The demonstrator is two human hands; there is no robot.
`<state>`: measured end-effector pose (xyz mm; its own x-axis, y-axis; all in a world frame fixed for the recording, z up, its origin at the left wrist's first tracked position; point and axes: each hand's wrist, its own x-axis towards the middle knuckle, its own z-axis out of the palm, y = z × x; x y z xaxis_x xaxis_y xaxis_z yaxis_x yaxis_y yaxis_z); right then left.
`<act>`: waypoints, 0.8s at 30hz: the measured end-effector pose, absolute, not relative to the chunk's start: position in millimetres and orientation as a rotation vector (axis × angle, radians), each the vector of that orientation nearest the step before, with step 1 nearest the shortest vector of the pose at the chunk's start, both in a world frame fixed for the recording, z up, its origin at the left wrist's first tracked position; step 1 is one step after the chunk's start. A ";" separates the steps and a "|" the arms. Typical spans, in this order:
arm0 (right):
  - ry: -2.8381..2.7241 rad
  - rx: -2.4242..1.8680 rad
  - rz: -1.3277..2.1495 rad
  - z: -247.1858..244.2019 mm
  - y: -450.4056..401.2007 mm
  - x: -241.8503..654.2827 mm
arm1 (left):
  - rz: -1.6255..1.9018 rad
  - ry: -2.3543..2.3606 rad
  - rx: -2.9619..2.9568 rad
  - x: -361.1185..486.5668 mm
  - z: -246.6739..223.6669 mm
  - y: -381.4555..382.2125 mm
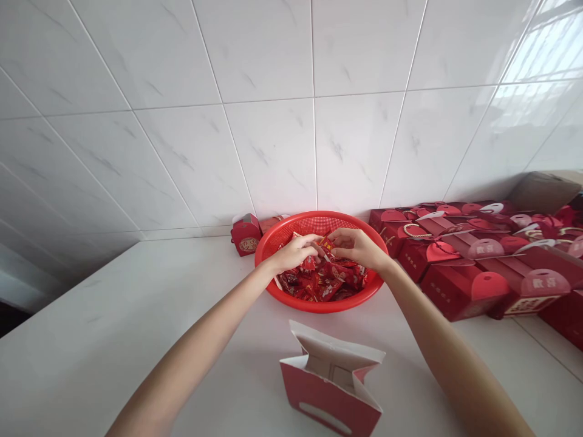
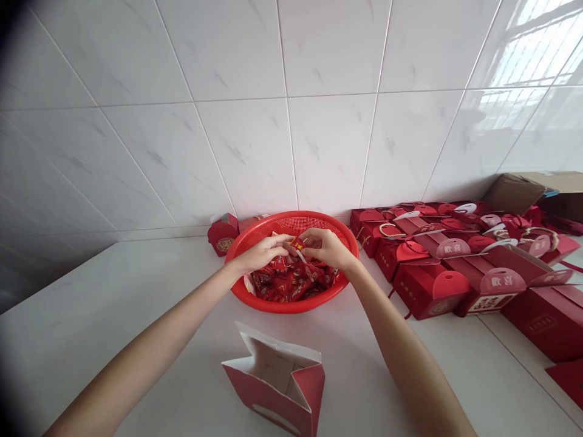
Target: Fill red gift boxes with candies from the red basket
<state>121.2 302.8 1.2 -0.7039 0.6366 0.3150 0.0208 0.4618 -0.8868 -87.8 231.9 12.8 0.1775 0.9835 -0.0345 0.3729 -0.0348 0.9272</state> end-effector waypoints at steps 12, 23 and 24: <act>-2.135 -0.594 1.125 -4.5 306.9 120.5 | 0.107 1.479 2.006 -91.2 11.5 227.8; -2.205 -0.595 1.081 -7.0 307.4 120.7 | -0.213 1.528 2.126 -80.2 9.5 226.1; -2.196 -0.596 1.086 -6.8 307.3 120.5 | -0.204 1.516 2.104 -80.0 9.5 225.5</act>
<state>120.5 307.3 -6.8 -0.7123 0.6237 0.3218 0.1229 0.5623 -0.8178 -80.0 225.5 9.5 0.3575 0.8355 -0.4174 0.9161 -0.2268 0.3306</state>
